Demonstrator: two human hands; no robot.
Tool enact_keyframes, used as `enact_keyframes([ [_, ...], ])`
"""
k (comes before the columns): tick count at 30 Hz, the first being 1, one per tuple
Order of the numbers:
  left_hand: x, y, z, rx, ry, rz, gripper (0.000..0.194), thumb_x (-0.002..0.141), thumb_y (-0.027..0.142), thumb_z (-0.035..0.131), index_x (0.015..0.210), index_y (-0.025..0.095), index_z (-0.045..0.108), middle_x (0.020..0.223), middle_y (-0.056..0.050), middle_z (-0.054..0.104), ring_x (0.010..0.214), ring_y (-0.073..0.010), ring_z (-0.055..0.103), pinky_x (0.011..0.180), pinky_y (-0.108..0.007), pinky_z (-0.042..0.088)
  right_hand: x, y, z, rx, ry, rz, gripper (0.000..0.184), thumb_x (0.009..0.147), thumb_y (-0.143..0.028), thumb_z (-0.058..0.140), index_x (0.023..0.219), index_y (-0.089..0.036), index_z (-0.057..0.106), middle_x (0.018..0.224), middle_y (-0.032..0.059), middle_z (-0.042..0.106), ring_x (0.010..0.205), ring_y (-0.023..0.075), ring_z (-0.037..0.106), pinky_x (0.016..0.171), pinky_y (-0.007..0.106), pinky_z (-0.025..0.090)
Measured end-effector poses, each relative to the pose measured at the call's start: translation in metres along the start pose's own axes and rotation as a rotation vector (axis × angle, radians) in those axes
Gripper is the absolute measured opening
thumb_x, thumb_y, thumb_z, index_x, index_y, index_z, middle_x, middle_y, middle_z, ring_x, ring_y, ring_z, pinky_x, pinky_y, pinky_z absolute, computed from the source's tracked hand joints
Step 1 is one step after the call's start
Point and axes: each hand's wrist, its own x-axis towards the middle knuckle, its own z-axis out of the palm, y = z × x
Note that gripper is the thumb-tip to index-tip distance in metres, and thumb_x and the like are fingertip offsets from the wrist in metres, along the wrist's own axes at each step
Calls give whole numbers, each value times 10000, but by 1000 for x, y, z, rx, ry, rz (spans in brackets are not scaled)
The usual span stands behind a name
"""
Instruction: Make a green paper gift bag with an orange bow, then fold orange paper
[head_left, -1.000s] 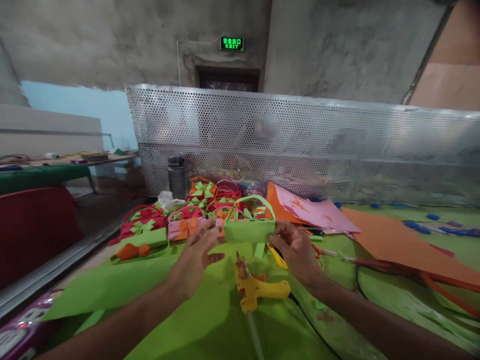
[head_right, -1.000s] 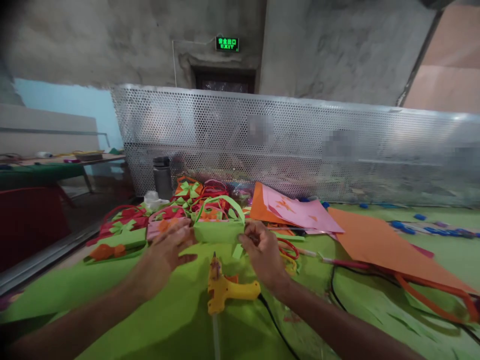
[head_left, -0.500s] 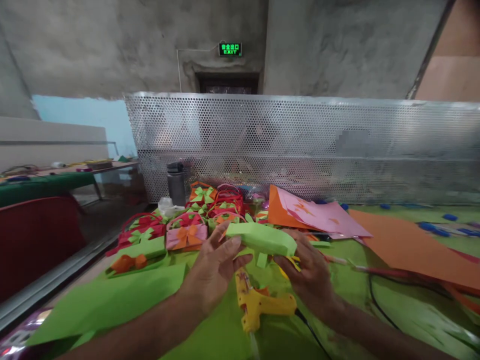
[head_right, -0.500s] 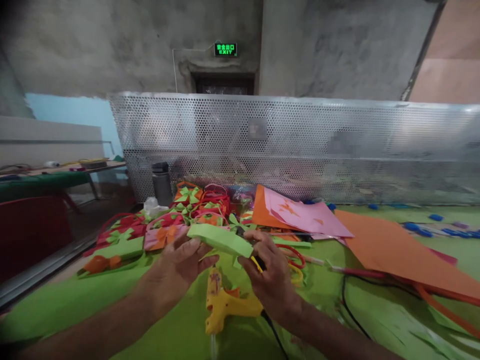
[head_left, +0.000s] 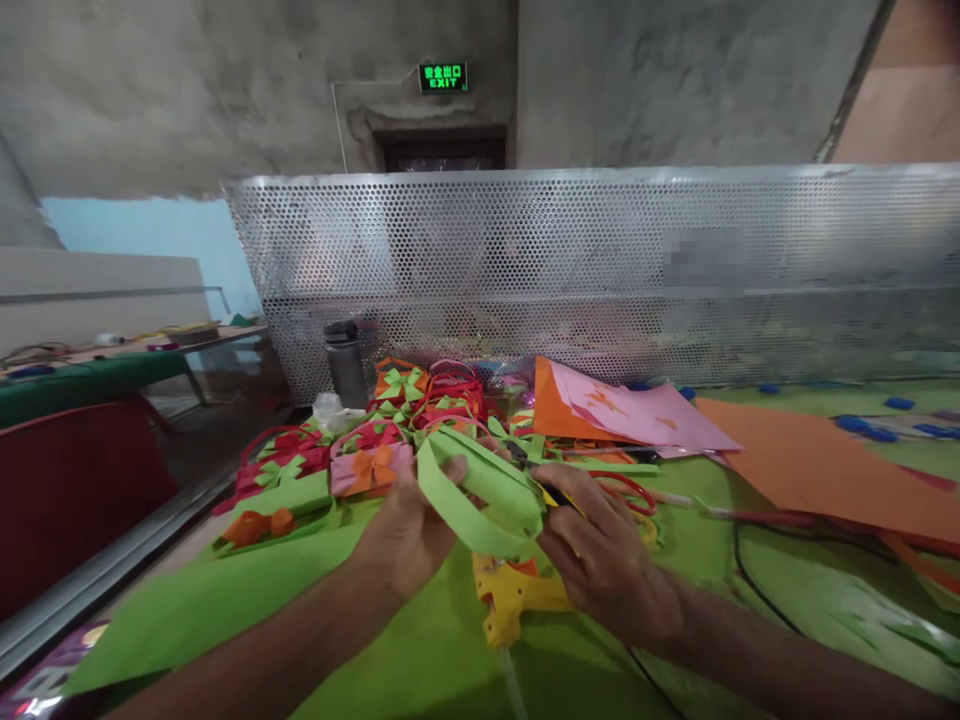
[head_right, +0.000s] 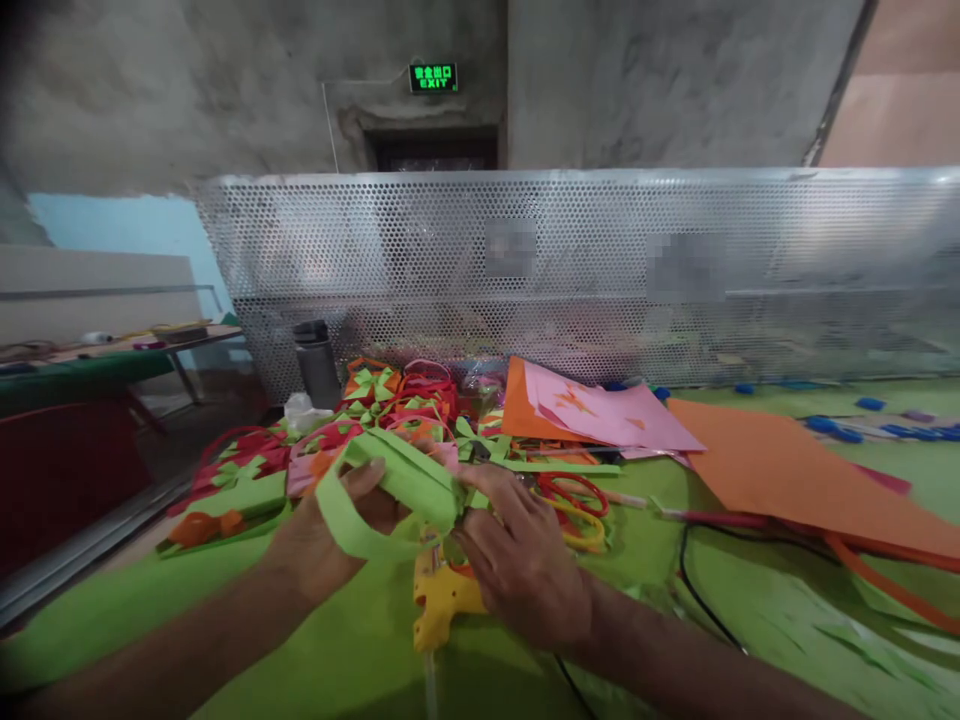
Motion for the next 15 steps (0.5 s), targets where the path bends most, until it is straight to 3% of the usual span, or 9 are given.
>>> enact_keyframes([
  [5, 5, 9, -9, 68, -168, 39, 304, 689, 253, 736, 973, 187, 648, 1002, -60, 694, 1036, -290, 609, 910, -420, 484, 1, -2, -6, 81, -9, 31, 66, 875, -133, 488, 903, -185, 516, 1147, 136, 549, 1112, 235, 510, 889, 389, 465],
  [10, 10, 2, -20, 44, -221, -16, 342, 721, 244, 717, 1047, 205, 623, 996, -57, 704, 967, -273, 647, 858, -405, 511, 8, -9, -10, 241, 65, 227, 104, 900, -176, 472, 988, -207, 516, 1080, 97, 583, 1038, 189, 550, 884, 344, 463],
  [15, 6, -5, -17, -30, -285, -97, 280, 693, 230, 747, 945, 147, 658, 880, -62, 721, 875, -256, 675, 793, -349, 530, 12, -18, -13, 234, -11, 102, 247, 912, -210, 470, 1153, -157, 485, 1190, 130, 556, 1174, 218, 466, 965, 393, 412],
])
